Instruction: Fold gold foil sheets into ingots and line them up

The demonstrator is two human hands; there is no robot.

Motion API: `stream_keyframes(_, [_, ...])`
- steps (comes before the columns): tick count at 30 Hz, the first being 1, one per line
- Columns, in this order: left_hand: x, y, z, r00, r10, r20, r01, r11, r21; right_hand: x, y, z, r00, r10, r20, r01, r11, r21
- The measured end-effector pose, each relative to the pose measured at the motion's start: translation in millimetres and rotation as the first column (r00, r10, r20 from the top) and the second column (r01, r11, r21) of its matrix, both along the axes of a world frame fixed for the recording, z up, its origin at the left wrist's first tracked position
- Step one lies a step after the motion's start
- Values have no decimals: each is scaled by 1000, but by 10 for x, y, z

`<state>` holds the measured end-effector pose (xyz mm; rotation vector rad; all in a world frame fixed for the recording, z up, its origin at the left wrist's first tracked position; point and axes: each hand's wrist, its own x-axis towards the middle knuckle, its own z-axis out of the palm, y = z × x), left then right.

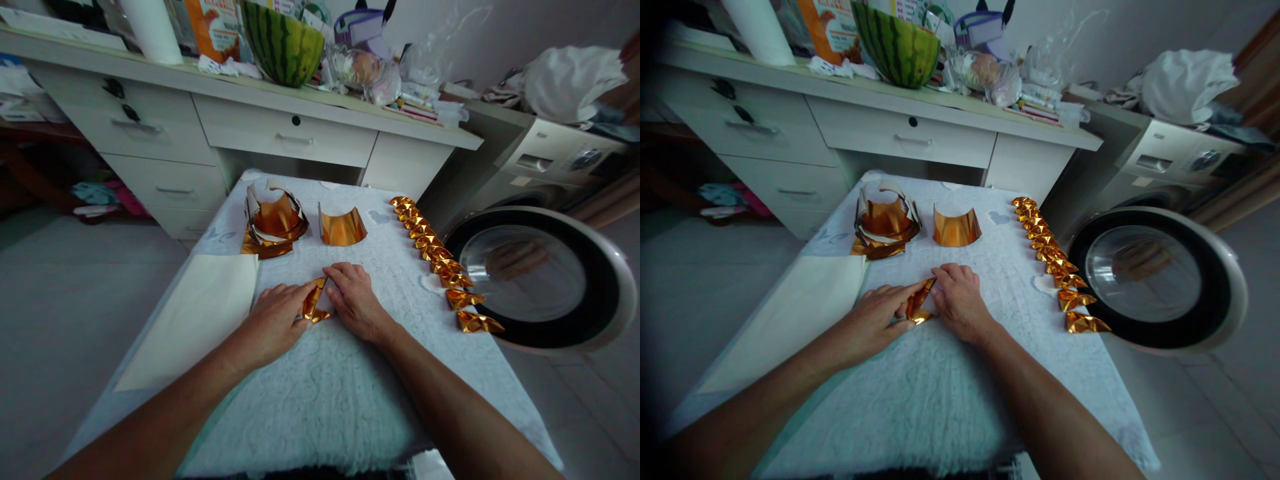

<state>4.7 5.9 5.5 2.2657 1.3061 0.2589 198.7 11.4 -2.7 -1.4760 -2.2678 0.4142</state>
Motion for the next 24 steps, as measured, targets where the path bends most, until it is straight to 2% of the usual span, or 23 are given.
stream_keyframes(5, [6,-6,-8,1000,2,24,-2,1000,9,-67,33,-24,996,-71,62,71,997,-6])
stream_keyframes(12, [-44,15,-112,983,62,173,-75,995,70,-31,73,-35,988,-155,-27,154,987,-39])
stream_keyframes(15, [-56,14,-143,977,94,193,-113,990,90,5,78,-46,984,-137,-113,135,990,-30])
stream_keyframes(18, [-41,-1,-137,968,84,237,-100,993,58,33,76,-48,961,-129,-245,117,991,-66])
stream_keyframes(24, [-9,-9,-65,914,110,390,-74,992,-107,72,81,-46,847,-203,-492,100,969,-227])
